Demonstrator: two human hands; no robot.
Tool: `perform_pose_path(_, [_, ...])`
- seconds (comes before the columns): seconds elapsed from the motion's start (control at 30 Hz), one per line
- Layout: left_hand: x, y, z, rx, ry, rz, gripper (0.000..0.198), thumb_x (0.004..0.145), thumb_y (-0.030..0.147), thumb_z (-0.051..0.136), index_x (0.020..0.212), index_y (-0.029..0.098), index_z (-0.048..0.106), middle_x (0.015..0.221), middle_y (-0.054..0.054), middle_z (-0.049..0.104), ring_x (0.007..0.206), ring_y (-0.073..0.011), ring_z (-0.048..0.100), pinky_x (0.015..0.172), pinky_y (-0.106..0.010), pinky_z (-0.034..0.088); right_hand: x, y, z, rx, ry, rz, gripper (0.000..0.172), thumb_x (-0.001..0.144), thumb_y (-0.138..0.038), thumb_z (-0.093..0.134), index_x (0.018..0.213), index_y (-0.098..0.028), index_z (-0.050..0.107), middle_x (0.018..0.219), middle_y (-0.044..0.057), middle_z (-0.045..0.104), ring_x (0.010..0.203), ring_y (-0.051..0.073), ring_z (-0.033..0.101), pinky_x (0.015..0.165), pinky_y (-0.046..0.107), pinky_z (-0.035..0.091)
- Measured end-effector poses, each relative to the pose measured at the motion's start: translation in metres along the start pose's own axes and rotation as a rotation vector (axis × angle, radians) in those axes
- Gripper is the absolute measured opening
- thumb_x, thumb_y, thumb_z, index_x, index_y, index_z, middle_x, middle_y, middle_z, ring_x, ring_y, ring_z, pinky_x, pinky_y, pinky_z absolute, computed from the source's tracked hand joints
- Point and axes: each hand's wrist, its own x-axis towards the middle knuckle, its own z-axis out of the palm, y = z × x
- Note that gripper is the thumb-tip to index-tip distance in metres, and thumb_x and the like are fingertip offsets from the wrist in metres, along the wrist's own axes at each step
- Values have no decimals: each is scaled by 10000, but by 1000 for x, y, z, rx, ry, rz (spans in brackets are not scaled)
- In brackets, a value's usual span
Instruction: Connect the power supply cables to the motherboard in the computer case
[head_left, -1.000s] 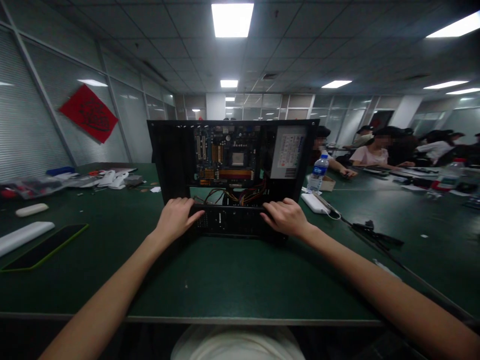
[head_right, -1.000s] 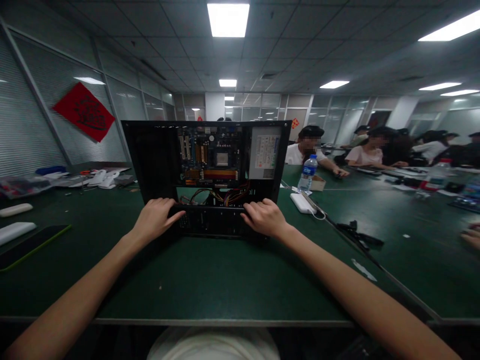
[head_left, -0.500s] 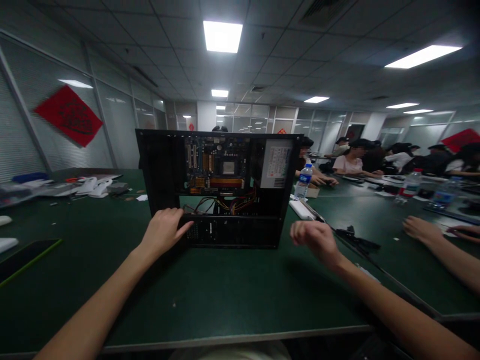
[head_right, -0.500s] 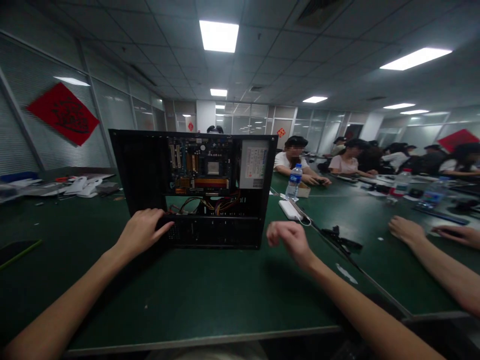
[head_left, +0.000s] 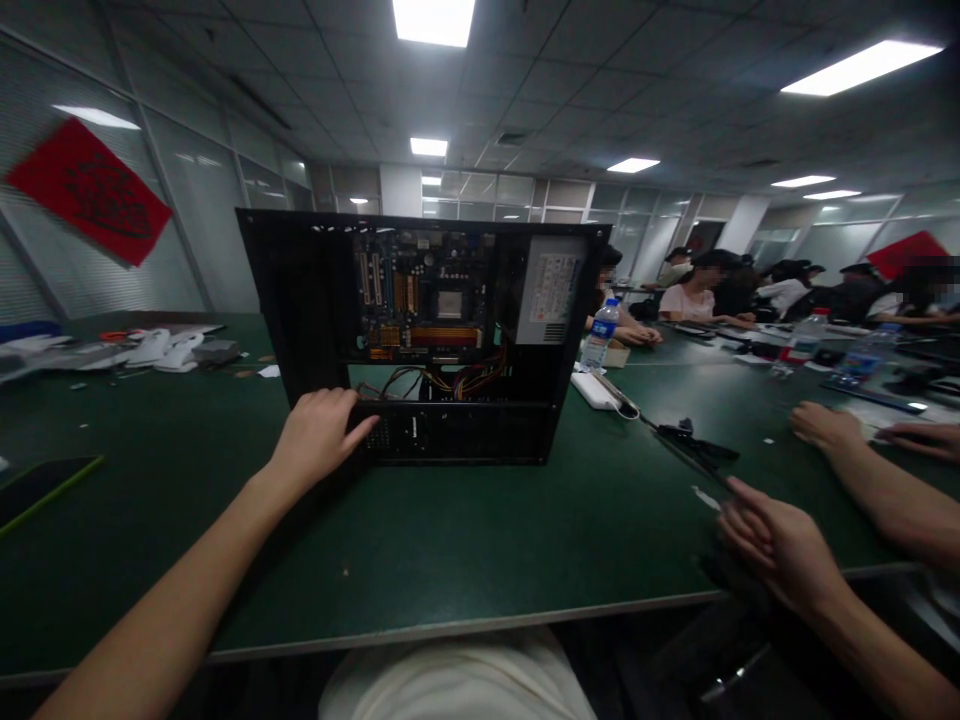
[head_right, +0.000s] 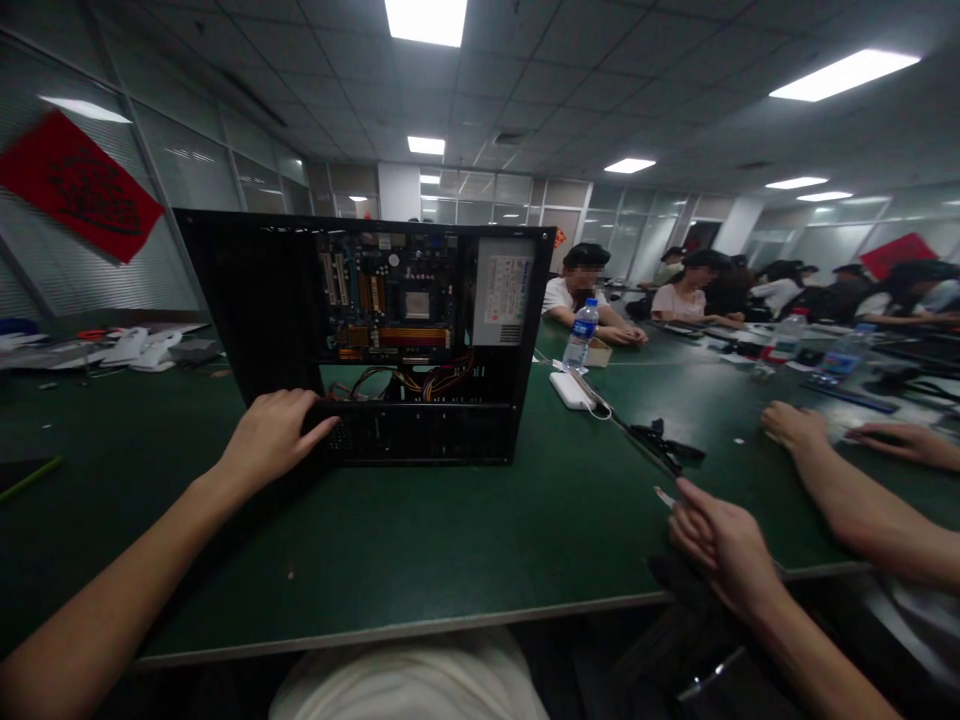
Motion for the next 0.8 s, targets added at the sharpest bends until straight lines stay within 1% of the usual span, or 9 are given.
perform_pose_path(0.07, [0,-1,0,-11,0,2,414,983,495,431,983,130,627,927,-148,681,858,-305,641,794,-421,482,9,-2,-8,31,65,-53,605,763,-488,792,404,-205,396,382,-41,313,310,48,284,324,230,243])
perform_pose_path(0.13, [0,-3,0,-11,-5,5,425,981,503,432,980,128,631,920,-148,682,851,-308,641,787,-423,483,13,-1,-6,32,117,-61,576,702,-472,840,428,-202,412,398,-51,321,319,47,303,325,219,251])
perform_pose_path(0.2, [1,-3,0,0,-12,11,435,979,511,430,975,127,635,913,-151,683,849,-316,642,779,-429,483,14,1,3,28,71,21,572,647,-480,869,443,-195,417,411,-60,328,330,43,321,329,206,260])
perform_pose_path(0.27, [1,-3,0,10,-9,15,441,978,512,429,981,124,636,918,-155,683,856,-323,643,781,-433,483,13,1,10,66,-2,100,597,671,-477,848,426,-192,385,388,-69,301,313,29,284,325,196,244])
perform_pose_path(0.33, [1,-2,0,9,-4,18,440,978,508,429,992,120,636,927,-159,682,867,-324,644,787,-433,484,14,-1,11,142,-16,141,601,699,-437,826,412,-193,357,359,-76,279,284,18,233,314,197,219])
perform_pose_path(0.43, [1,0,-1,5,0,10,442,978,505,427,996,116,637,928,-163,679,872,-326,643,787,-432,485,15,-5,15,191,1,146,589,709,-392,812,402,-194,349,342,-75,279,268,20,225,315,203,211])
perform_pose_path(0.6, [0,-1,0,-9,0,18,447,977,512,426,980,117,635,917,-158,677,853,-317,640,789,-432,487,11,7,38,91,-161,138,638,773,-486,751,392,-189,334,346,-71,251,282,23,232,339,200,165])
perform_pose_path(0.7, [-1,-2,0,-32,4,14,440,976,510,427,992,124,638,935,-158,681,864,-317,638,804,-442,489,25,10,25,39,-121,85,615,755,-493,756,418,-197,334,358,-72,267,282,25,227,327,207,172])
perform_pose_path(0.8, [-2,1,-2,-64,-5,6,438,980,499,421,1022,123,640,966,-169,687,892,-321,639,827,-450,488,43,1,6,-28,-38,-38,595,751,-518,761,437,-215,356,351,-55,298,271,52,266,313,237,210])
